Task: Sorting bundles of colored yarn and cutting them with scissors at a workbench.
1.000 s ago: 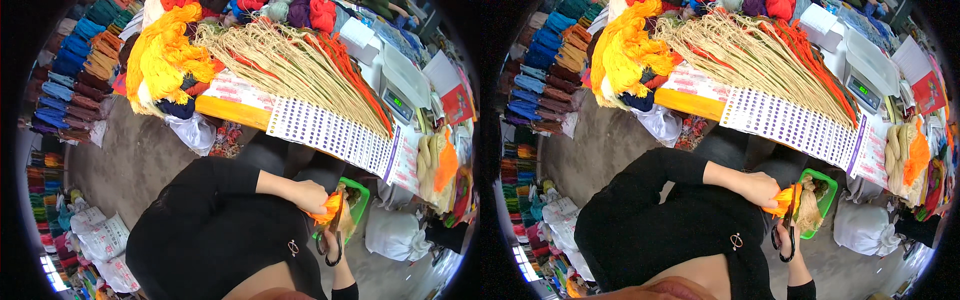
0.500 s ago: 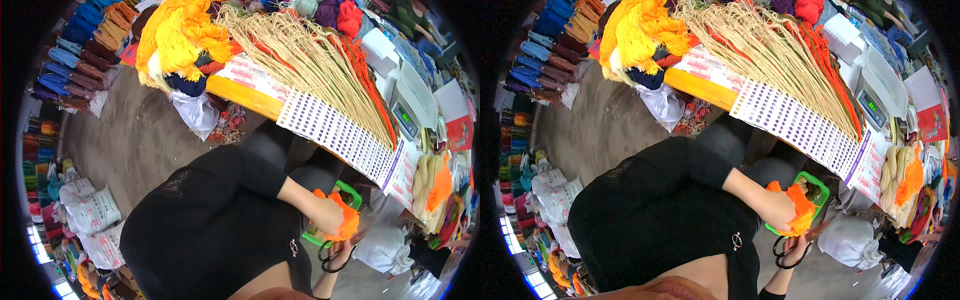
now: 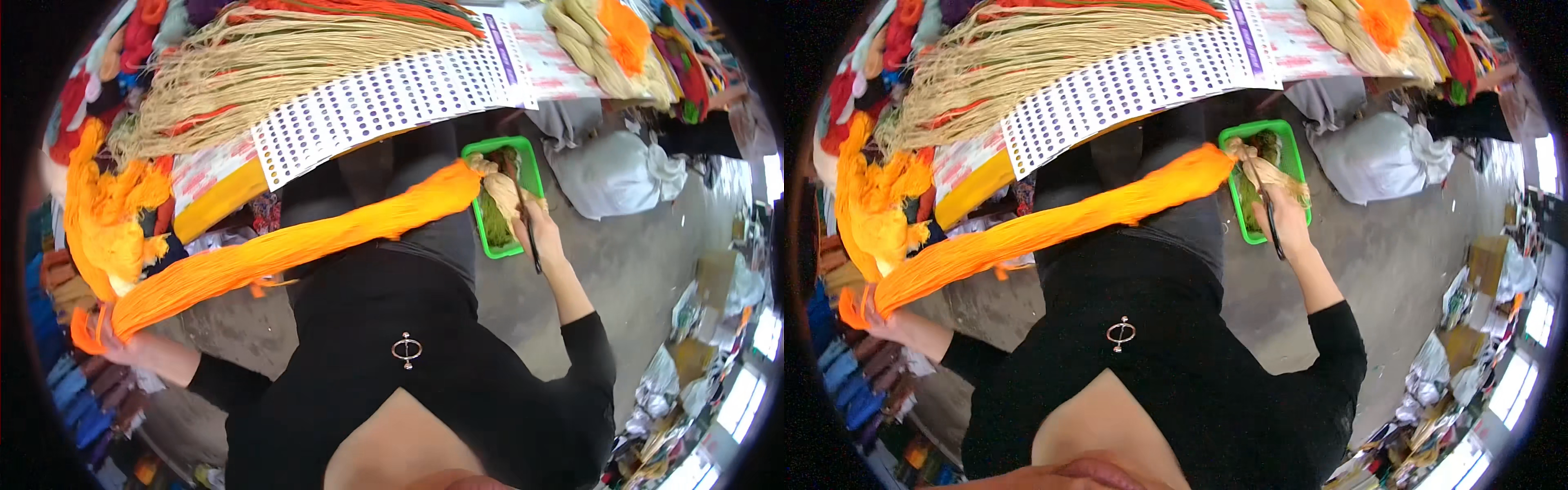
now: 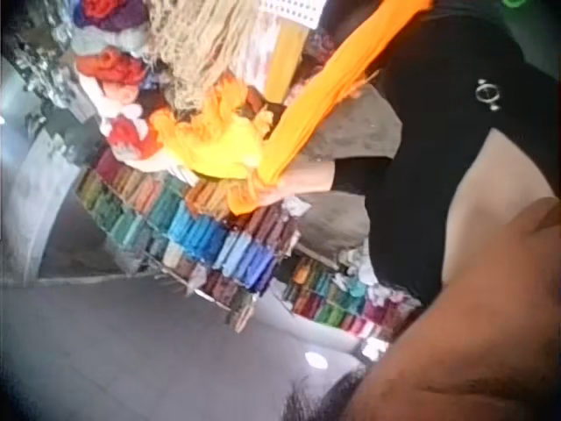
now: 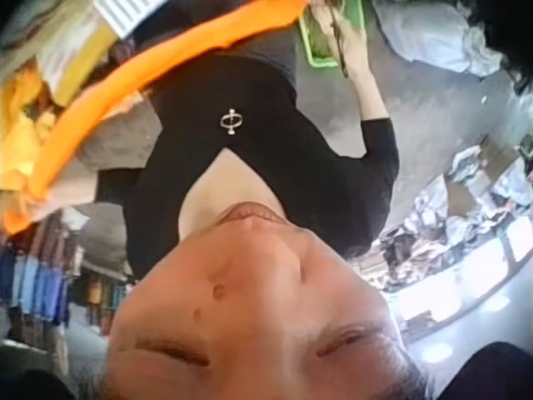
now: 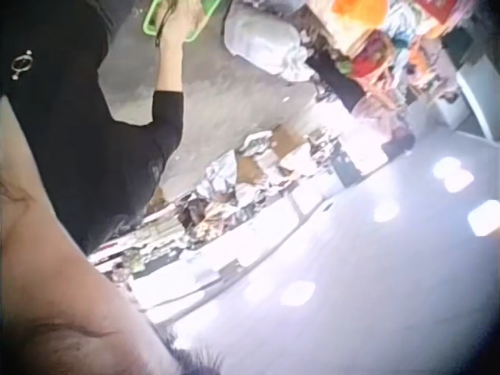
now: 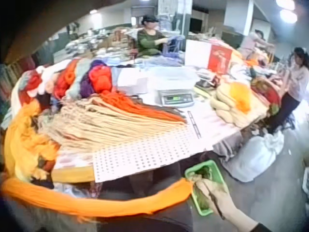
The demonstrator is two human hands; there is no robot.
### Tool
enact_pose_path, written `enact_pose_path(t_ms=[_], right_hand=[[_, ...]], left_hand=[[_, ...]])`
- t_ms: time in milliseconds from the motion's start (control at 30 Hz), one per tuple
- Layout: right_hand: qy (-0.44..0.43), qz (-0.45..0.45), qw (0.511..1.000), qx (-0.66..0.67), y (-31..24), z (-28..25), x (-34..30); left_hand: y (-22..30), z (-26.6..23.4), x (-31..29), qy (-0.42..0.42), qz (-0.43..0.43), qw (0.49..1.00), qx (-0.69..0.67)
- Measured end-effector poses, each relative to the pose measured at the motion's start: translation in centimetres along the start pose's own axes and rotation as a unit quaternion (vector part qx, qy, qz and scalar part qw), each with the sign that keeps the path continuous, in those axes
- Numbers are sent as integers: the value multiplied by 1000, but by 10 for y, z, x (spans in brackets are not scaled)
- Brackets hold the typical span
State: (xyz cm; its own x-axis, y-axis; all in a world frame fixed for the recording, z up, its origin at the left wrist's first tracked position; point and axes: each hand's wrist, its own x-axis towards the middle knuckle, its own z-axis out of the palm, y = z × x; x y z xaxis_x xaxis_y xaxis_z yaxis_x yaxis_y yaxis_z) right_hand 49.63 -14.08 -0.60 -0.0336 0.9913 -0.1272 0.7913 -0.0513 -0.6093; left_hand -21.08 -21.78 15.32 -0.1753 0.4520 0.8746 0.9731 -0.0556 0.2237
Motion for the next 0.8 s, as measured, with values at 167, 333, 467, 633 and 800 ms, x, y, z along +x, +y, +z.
enact_pose_path(t_ms=[167,333,467,633,800], right_hand=[[-13,-53,991,-124,39,23,-2],[-17,-75,974,-212,52,40,-1],[-24,-127,976,-174,48,51,3],[-39,-118,972,-198,48,60,15],[-105,-132,947,-272,52,49,34]], left_hand=[[-193,-77,-34,-48,-60,982,171],[-197,-64,-37,-41,-133,988,58],[-203,-69,-36,-37,-205,977,-46],[-204,-73,-42,-29,-294,939,-176],[-199,-84,-43,-17,-372,879,-299]])
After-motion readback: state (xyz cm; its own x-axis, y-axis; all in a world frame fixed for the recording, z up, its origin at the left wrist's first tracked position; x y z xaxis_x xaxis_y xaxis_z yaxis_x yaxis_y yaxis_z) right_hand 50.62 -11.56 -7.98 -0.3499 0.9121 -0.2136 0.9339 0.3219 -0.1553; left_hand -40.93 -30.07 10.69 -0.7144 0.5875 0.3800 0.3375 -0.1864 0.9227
